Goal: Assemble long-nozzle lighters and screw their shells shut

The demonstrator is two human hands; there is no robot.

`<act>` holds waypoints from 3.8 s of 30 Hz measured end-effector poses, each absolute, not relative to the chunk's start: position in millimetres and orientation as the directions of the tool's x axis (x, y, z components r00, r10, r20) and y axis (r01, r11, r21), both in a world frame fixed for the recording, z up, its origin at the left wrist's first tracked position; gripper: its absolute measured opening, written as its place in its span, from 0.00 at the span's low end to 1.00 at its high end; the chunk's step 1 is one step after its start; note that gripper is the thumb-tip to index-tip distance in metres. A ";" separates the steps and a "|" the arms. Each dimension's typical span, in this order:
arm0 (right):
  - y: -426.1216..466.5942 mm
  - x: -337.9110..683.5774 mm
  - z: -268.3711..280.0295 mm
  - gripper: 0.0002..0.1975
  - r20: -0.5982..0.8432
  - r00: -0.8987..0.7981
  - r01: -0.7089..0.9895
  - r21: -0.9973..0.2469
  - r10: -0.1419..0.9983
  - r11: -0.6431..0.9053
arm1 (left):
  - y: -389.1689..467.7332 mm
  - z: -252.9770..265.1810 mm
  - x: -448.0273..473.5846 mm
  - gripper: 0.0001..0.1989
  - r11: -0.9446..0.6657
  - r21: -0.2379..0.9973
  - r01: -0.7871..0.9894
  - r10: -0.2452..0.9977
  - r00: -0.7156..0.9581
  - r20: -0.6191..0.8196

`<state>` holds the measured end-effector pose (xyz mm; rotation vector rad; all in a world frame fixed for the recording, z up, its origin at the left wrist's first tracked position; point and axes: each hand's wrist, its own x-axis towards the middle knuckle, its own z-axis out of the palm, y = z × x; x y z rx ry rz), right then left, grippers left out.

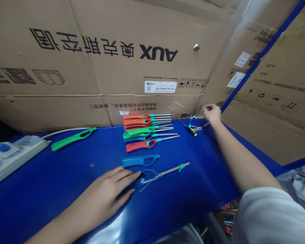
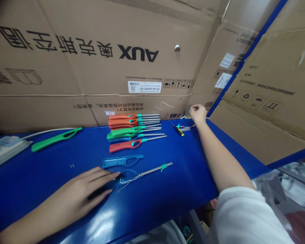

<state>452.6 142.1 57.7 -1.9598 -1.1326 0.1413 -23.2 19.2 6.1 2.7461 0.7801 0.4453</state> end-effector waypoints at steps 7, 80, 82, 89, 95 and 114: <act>85.8 315.6 58.5 0.12 0.152 0.056 0.421 -0.900 0.987 0.115 | 10.4 25.6 -1.4 0.19 -0.718 0.261 0.646 0.683 0.725 0.084; 15.8 248.1 21.4 0.09 0.013 -0.852 0.520 -0.089 0.523 0.850 | 7.4 6.7 -2.3 0.18 -0.663 0.535 0.524 0.691 0.703 0.167; 15.3 247.7 21.8 0.09 0.003 -0.849 0.527 -0.077 0.529 0.846 | 7.4 6.0 -2.7 0.18 -0.668 0.527 0.525 0.684 0.712 0.157; 15.4 250.2 15.7 0.09 0.021 -0.827 0.559 -0.068 0.562 0.826 | 8.1 3.7 -3.6 0.18 -0.675 0.527 0.517 0.674 0.722 0.156; 17.5 251.8 15.2 0.10 0.041 -0.833 0.543 -0.134 0.552 0.829 | 8.4 4.3 -3.2 0.20 -0.689 0.524 0.500 0.660 0.732 0.170; 24.2 267.8 28.2 0.15 0.021 -0.750 0.637 -0.246 0.661 0.730 | 3.2 5.7 -2.5 0.18 -0.609 0.561 0.560 0.741 0.654 0.152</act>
